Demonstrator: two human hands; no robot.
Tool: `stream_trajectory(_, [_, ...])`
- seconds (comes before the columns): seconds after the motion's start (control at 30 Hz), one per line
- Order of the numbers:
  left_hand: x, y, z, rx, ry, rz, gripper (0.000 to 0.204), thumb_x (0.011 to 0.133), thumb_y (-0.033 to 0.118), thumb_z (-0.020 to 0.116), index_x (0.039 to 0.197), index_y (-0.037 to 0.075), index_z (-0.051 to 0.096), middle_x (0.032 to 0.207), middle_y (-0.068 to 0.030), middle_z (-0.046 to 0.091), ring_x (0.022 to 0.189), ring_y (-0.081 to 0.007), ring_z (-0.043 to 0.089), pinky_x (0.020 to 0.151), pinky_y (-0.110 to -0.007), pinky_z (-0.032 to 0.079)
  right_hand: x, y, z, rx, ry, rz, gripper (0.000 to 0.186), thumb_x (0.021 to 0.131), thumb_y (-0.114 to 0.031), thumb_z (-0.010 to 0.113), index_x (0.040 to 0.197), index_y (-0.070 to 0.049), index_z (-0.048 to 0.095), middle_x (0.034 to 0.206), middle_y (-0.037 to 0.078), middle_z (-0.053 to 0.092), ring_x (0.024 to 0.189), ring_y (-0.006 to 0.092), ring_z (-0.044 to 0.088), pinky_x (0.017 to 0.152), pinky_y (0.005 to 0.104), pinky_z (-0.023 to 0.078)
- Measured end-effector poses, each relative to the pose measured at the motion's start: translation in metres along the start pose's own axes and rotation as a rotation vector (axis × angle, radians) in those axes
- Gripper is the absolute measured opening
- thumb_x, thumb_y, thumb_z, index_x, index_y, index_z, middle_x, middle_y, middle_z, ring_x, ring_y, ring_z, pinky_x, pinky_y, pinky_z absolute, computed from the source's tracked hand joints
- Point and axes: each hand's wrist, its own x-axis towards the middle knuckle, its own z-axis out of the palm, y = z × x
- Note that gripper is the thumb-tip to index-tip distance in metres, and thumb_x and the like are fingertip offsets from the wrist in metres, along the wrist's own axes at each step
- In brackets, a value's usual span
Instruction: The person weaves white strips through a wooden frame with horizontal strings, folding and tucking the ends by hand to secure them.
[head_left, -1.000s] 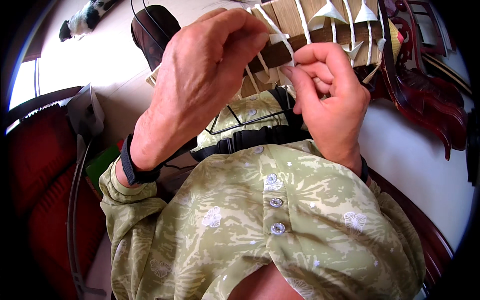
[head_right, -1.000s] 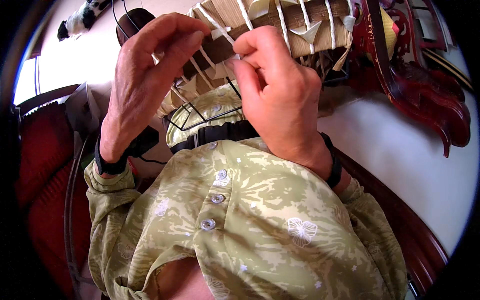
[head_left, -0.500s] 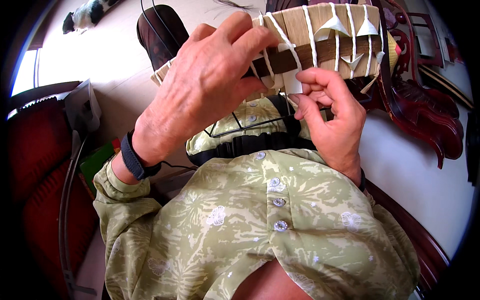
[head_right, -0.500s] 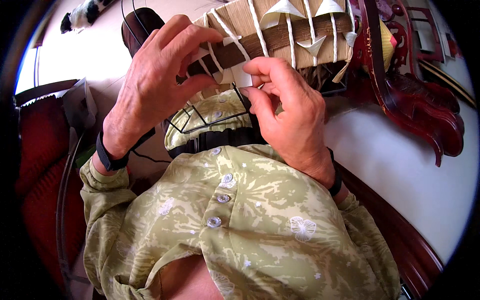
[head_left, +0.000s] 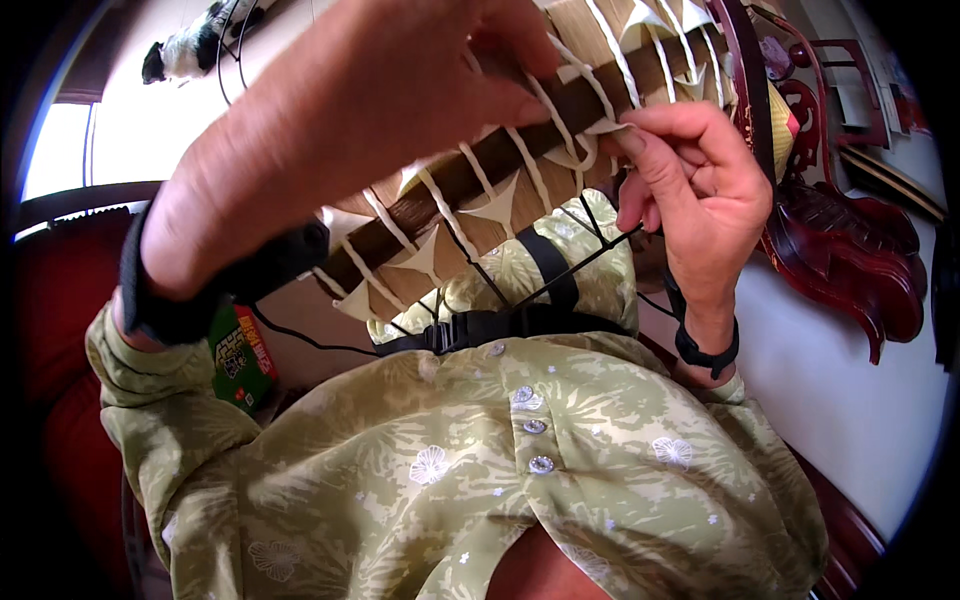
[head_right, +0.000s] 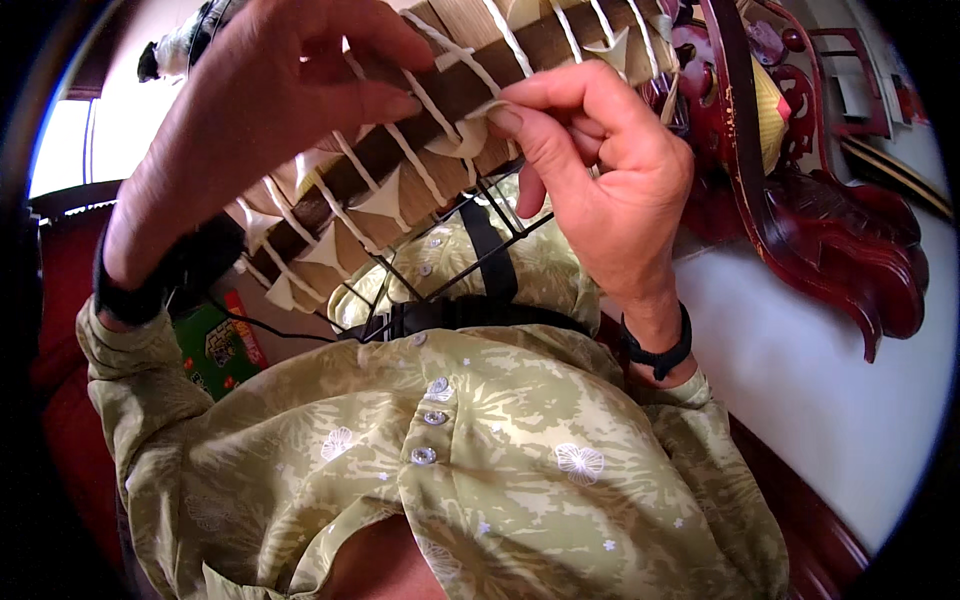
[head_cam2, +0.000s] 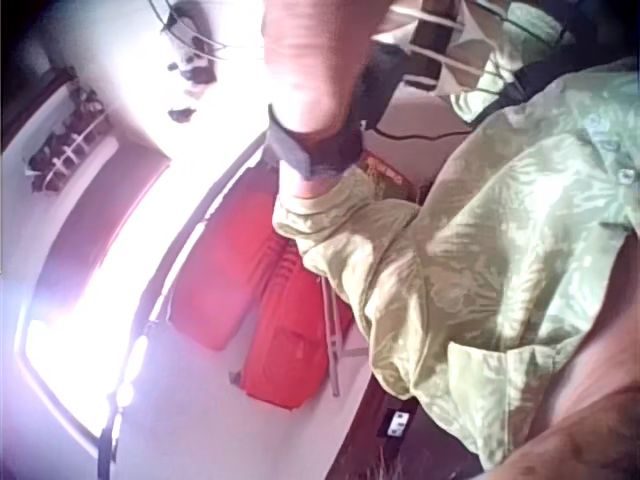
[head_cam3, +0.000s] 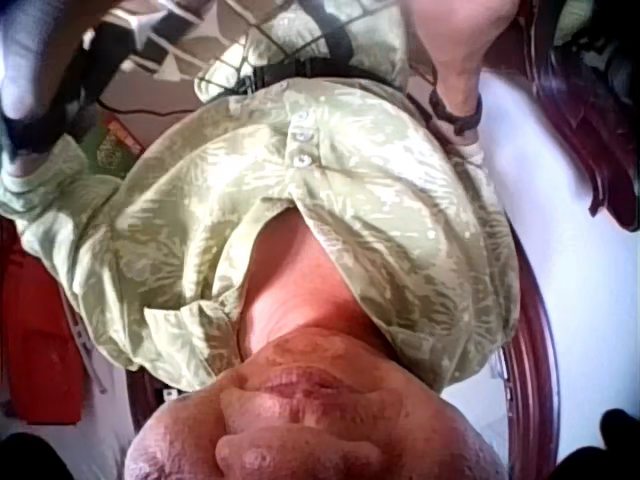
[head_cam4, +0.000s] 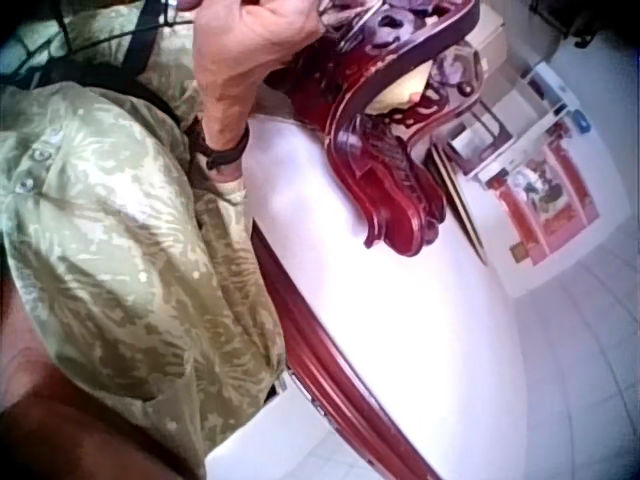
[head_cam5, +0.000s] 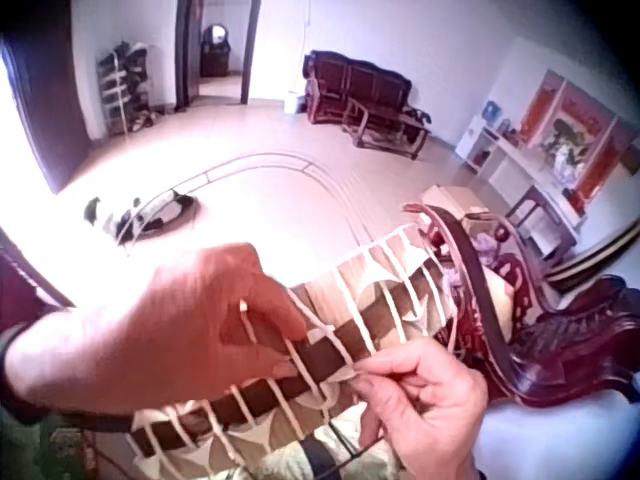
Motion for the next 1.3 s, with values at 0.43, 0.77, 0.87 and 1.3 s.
stream_trajectory(0.43, [0.015, -0.056, 0.034, -0.584, 0.069, -0.244, 0.017, 0.093, 0.016, 0.073, 0.106, 0.004, 0.075, 0.082, 0.0, 0.072, 0.074, -0.001, 0.063, 0.06, -0.02, 0.046, 0.027, 0.021, -0.013, -0.532, -0.084, -0.539, 0.024, 0.069, 0.011, 0.077, 0.087, -0.006, 0.073, 0.082, 0.006, 0.062, 0.067, 0.0187, 0.063, 0.057, 0.029, 0.05])
stream_trajectory(0.77, [0.012, -0.045, 0.024, -0.39, 0.078, -0.282, 0.018, 0.091, 0.017, 0.075, 0.103, 0.004, 0.075, 0.077, 0.0029, 0.068, 0.067, -0.0016, 0.057, 0.057, -0.021, 0.044, 0.031, 0.018, -0.001, -0.531, -0.068, -0.554, 0.022, 0.071, 0.012, 0.074, 0.085, -0.005, 0.071, 0.078, 0.005, 0.062, 0.064, 0.0156, 0.062, 0.053, 0.0271, 0.047])
stream_trajectory(0.87, [0.009, -0.043, 0.018, -0.39, 0.035, -0.313, 0.017, 0.091, 0.014, 0.075, 0.105, 0.004, 0.075, 0.075, 0.0051, 0.066, 0.066, 0.0002, 0.056, 0.059, -0.019, 0.044, 0.032, 0.015, 0.0, -0.491, -0.09, -0.502, 0.02, 0.073, 0.011, 0.072, 0.084, -0.005, 0.07, 0.077, 0.004, 0.062, 0.061, 0.0119, 0.059, 0.05, 0.0252, 0.043])
stream_trajectory(1.3, [-0.009, -0.045, 0.031, -0.285, 0.071, -0.109, 0.019, 0.078, 0.007, 0.084, 0.095, 0.009, 0.077, 0.107, 0.0009, 0.065, 0.063, -0.0019, 0.046, 0.056, -0.021, 0.039, 0.027, 0.025, -0.058, 0.711, -0.431, 0.058, 0.012, 0.073, 0.005, 0.065, 0.079, -0.002, 0.058, 0.076, 0.011, 0.059, 0.063, 0.0151, 0.053, 0.06, 0.0267, 0.043])
